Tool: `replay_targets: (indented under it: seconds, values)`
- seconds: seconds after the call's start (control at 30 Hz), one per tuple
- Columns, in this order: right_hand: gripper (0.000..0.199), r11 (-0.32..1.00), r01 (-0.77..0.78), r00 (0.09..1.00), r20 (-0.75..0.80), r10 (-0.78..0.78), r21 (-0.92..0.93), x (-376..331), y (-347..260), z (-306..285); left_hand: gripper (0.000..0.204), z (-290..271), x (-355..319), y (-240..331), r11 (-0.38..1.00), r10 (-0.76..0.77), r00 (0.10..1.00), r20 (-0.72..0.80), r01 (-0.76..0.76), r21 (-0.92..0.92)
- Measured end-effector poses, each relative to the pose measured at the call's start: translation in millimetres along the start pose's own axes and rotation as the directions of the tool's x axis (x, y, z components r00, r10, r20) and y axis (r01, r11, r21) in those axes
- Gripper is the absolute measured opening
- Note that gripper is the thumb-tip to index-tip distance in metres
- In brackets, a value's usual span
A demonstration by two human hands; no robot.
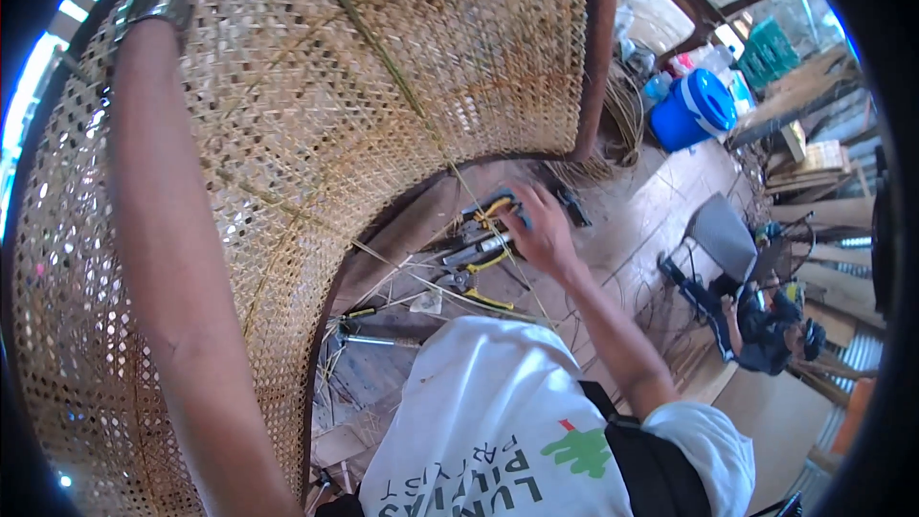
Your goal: Weaving rattan strands into a wooden chair frame to create a mesh backrest.
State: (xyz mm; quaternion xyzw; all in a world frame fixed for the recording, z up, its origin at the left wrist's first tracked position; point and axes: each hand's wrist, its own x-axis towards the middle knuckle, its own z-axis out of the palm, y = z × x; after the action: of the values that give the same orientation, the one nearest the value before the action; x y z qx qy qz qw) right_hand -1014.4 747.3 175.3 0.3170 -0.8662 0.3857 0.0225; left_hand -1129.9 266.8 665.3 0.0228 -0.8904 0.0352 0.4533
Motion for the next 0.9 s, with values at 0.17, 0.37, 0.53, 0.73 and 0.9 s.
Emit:
replay_targets:
  seconds: [0.17,0.37,0.53,0.73,0.9]
  values:
    - [0.068,0.999,0.043,0.991,0.128,-0.043,0.003,-56.4,-5.8,0.5,0.035,-34.8,-9.2,1.9,1.000,-0.002,0.999,-0.054,0.001,-0.020]
    - [0.066,0.997,0.028,0.962,0.273,-0.009,-0.067,-96.7,-0.6,7.1,0.034,-100.8,2.8,18.5,0.972,-0.170,0.974,0.148,0.190,-0.135]
    - [0.065,0.990,0.024,0.925,0.378,0.031,-0.140,-135.5,19.9,-24.7,0.035,-195.3,-21.2,-1.9,0.908,-0.405,0.899,0.165,0.416,-0.041]
    - [0.060,0.943,0.327,0.779,0.582,-0.231,-0.064,-1.9,-90.6,-60.0,0.041,-279.4,-94.8,-74.4,0.853,-0.500,0.858,0.115,0.465,0.236]
    - [0.035,0.488,0.747,0.665,0.525,-0.531,-0.452,150.8,-205.7,-66.3,0.035,-293.2,-88.6,-72.8,0.902,-0.398,0.910,0.115,0.365,0.230]
